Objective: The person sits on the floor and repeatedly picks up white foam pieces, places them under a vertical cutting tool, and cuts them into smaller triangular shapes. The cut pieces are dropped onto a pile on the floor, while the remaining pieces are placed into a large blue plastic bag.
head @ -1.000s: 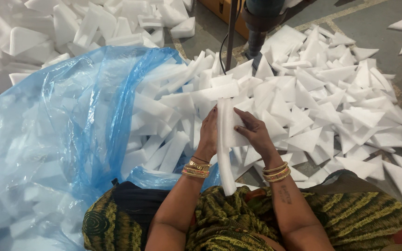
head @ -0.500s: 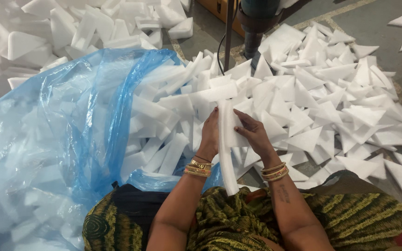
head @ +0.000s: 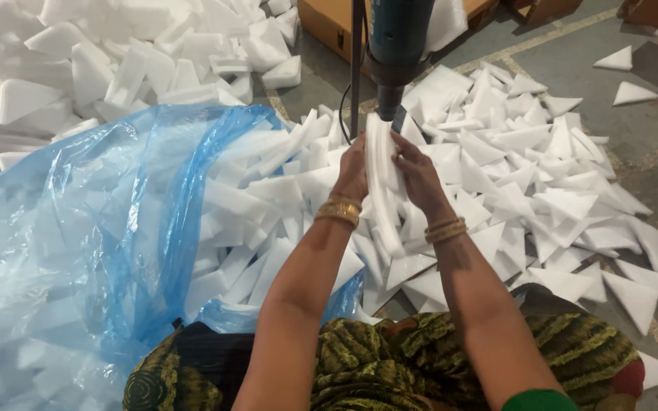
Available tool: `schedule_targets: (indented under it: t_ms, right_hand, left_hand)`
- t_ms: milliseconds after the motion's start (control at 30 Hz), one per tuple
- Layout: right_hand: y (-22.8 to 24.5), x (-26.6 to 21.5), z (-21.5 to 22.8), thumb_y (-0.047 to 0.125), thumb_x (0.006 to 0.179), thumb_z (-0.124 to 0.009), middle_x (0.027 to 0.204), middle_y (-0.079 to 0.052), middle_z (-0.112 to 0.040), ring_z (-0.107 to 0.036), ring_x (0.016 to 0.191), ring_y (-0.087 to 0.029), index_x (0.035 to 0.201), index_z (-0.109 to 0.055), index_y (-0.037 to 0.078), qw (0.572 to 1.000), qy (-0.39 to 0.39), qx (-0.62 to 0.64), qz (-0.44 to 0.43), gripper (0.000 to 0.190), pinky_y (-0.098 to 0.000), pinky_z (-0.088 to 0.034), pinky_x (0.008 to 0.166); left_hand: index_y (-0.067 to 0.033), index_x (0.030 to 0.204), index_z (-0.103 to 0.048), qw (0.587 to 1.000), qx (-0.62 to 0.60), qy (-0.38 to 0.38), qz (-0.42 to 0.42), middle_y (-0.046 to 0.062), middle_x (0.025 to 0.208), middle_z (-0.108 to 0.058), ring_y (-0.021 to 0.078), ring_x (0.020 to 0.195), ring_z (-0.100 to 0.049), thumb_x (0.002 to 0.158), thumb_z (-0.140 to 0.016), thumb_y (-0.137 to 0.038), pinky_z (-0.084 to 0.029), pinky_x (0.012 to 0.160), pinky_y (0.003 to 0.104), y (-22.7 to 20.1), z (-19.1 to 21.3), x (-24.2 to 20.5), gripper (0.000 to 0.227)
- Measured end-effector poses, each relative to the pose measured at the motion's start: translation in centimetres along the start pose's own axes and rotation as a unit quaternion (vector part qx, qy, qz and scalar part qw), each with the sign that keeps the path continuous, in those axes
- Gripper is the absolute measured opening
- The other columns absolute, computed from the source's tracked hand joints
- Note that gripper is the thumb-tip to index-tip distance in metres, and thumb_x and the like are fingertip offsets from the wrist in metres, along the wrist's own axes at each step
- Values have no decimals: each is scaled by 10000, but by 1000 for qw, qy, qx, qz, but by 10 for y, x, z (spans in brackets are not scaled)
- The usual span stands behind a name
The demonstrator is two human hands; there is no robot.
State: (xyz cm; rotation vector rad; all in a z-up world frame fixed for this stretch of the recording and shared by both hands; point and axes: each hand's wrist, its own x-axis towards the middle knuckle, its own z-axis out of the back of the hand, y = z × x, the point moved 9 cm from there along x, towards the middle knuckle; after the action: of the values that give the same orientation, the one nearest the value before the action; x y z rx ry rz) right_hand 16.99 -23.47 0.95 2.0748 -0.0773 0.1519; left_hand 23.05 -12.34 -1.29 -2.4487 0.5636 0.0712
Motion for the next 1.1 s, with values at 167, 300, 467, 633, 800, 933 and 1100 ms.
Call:
schedule_targets:
  t_ms: [167,300,467,633,800,933,1100]
  right_hand:
    - [18,40,0,31,965,-633,1191,-20,-637,-604,1109,-110,1487,-501,-2,1000,0,14,-16,540,-254,-496,1010]
    - [21,20,3,34,985,-665,1190,-49,-608,-574,1080,-131,1535,-524,1,1000,9,-19,-2,569,-269,-482,980]
    - [27,-40,-5,76,910,-710,1289,-133,-661,-603,1146,-162,1447,-612,125,959,-77,-269,-40,548,-258,-479,990]
    - [22,-71,-24,58,828,-782,1246,-143,-697,-601,1104,-180,1373,-672,134,943,-75,-320,-59,561,-284,-506,937]
    - [15,-82,-51,21,827,-764,1230,-113,-711,-617,1007,-137,1364,-681,118,949,-40,-302,-84,553,-272,-537,871]
    - [8,-89,-71,-8,837,-738,1238,-88,-733,-633,938,-104,1373,-673,115,959,-23,-260,-110,553,-256,-559,831]
    - [15,-99,-95,-33,848,-723,1277,-62,-715,-628,990,-90,1426,-622,121,958,25,-277,-72,607,-260,-550,873]
  left_hand:
    - [32,1315,-599,994,-3,83,-72,146,1147,-691,231,984,-699,1088,-497,-217,-592,839,333,-28,-33,30,353]
    - [16,1302,-592,999,17,26,-8,144,1132,-676,236,954,-684,1068,-489,-227,-582,817,346,-15,-29,15,353]
    - [-10,1434,-535,990,79,93,-68,93,1240,-627,160,1053,-619,1056,-488,-131,-545,914,295,1,-3,-40,399]
    - [-19,1521,-487,932,312,16,-183,68,1295,-626,130,1103,-585,1069,-496,-139,-499,961,270,-7,31,-82,468]
    - [-62,1520,-488,956,247,-47,-150,58,1376,-614,115,1192,-565,1056,-522,-172,-462,1016,270,-13,46,-113,478]
    - [-76,1516,-501,937,290,-71,-180,84,1408,-602,141,1220,-561,1057,-522,-198,-447,1044,290,-31,42,-141,476]
    - [-96,1521,-500,905,346,-73,-236,109,1419,-553,182,1274,-555,1063,-521,-235,-433,1084,317,-50,29,-174,479]
